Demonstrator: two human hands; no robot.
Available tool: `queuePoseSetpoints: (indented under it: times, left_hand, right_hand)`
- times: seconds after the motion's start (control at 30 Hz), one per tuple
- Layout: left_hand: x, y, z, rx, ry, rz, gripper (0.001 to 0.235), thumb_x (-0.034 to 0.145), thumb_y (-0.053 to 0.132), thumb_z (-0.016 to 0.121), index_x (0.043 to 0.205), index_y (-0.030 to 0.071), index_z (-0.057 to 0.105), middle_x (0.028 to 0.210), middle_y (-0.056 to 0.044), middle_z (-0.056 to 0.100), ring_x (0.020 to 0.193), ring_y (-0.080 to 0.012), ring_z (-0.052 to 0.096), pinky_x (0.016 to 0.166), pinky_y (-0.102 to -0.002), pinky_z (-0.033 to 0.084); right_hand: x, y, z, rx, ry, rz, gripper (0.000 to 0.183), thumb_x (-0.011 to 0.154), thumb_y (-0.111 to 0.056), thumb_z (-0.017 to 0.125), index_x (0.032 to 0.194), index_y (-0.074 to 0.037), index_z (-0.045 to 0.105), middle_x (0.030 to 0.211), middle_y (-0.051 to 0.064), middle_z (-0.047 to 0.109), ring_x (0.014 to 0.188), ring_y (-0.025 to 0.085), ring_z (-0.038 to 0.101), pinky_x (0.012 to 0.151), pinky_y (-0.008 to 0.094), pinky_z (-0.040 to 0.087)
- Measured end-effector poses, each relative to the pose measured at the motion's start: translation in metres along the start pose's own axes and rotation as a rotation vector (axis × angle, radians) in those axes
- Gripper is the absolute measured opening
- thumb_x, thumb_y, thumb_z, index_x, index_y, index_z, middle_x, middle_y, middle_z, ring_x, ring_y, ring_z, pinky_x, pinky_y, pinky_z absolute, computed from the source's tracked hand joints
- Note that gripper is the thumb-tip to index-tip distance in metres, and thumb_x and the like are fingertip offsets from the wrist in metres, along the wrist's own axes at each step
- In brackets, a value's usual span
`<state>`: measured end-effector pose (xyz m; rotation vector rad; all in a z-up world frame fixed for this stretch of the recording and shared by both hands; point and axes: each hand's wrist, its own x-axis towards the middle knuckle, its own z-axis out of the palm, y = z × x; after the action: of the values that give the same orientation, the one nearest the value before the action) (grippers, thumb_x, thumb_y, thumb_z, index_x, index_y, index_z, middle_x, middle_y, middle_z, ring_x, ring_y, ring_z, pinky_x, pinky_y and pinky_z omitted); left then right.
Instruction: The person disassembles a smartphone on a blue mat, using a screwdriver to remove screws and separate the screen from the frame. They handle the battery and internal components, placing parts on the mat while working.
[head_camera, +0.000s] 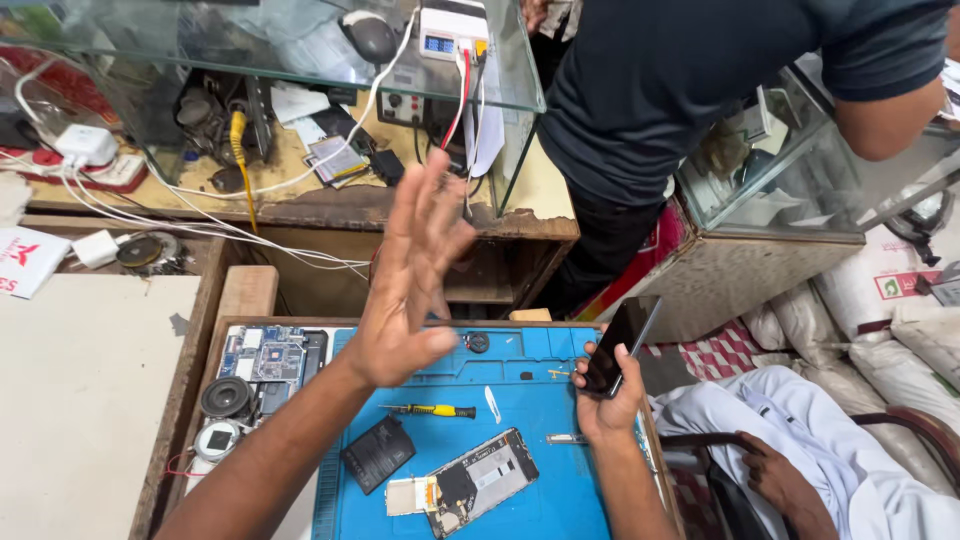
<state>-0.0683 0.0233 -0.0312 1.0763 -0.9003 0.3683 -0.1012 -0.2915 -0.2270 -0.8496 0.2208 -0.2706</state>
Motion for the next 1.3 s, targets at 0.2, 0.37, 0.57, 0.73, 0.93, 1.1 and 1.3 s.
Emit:
queuePoseSetpoints:
  times: [0.2,0.37,0.57,0.73,0.93,1.1,1.3]
  left_hand:
    - [-0.031,-0.006,-0.012,-0.591,-0.108,-0.412,0.103,0.089,0.041,0.078,0.164,0.012,0.013,0.149,-0.027,0.052,0.118,-0.0321,0.071,0.100,-0.039,0.057]
    - [-0.089,-0.063,-0.021,-0.069,0.081,-0.496,0.063,0.095,0.010,0.073,0.151,0.003,0.047,0.131,-0.018,0.067,0.107,-0.0192,0.072,0.095,-0.031,0.058]
    - [-0.139,-0.104,-0.024,0.131,0.183,-0.605,0.043,0.091,0.005,0.073,0.132,0.003,0.062,0.121,-0.009,0.072,0.099,-0.0111,0.069,0.086,-0.026,0.055]
    - [-0.163,-0.096,-0.029,0.240,0.152,-0.642,0.037,0.092,0.009,0.075,0.127,0.003,0.068,0.121,-0.011,0.073,0.101,-0.0144,0.073,0.092,-0.030,0.058]
    - [-0.143,-0.087,-0.022,0.087,0.123,-0.350,0.084,0.087,0.021,0.070,0.160,0.008,0.031,0.156,-0.013,0.050,0.148,-0.0225,0.047,0.124,-0.038,0.031]
    - [-0.148,-0.075,-0.032,0.277,0.140,-0.484,0.077,0.089,0.017,0.074,0.156,0.004,0.038,0.149,-0.019,0.059,0.143,-0.0287,0.051,0.122,-0.042,0.033]
    - [-0.163,-0.093,-0.015,0.539,-0.076,-0.576,0.054,0.081,0.022,0.078,0.132,0.010,0.065,0.137,-0.013,0.066,0.129,-0.0315,0.062,0.109,-0.043,0.046]
  right_hand:
    - [0.000,-0.002,-0.002,-0.012,-0.026,-0.014,0.046,0.097,-0.036,0.057,0.133,-0.006,0.060,0.093,0.008,0.064,0.073,0.019,0.059,0.057,0.031,0.047]
    - [-0.008,0.000,-0.004,-0.020,-0.056,-0.031,0.046,0.098,-0.034,0.058,0.133,-0.005,0.057,0.096,0.009,0.064,0.075,0.019,0.059,0.059,0.030,0.047]
    - [-0.006,-0.004,0.002,-0.018,-0.051,-0.012,0.046,0.098,-0.035,0.059,0.133,-0.005,0.057,0.095,0.009,0.064,0.074,0.019,0.060,0.059,0.030,0.047]
    - [-0.007,0.016,-0.010,0.001,-0.052,0.028,0.043,0.099,-0.033,0.059,0.132,-0.007,0.058,0.097,0.009,0.065,0.074,0.018,0.060,0.060,0.029,0.047]
    - [-0.008,-0.005,-0.026,0.012,-0.019,0.055,0.038,0.100,-0.033,0.059,0.130,-0.010,0.059,0.095,0.009,0.066,0.071,0.018,0.060,0.058,0.030,0.047]
    - [-0.001,0.014,-0.006,0.018,-0.012,0.053,0.043,0.100,-0.037,0.058,0.133,-0.009,0.060,0.095,0.009,0.067,0.074,0.018,0.062,0.058,0.029,0.048]
    - [0.008,0.019,-0.041,-0.052,-0.020,0.034,0.040,0.101,-0.033,0.058,0.133,-0.010,0.058,0.096,0.010,0.067,0.075,0.020,0.060,0.059,0.031,0.048]
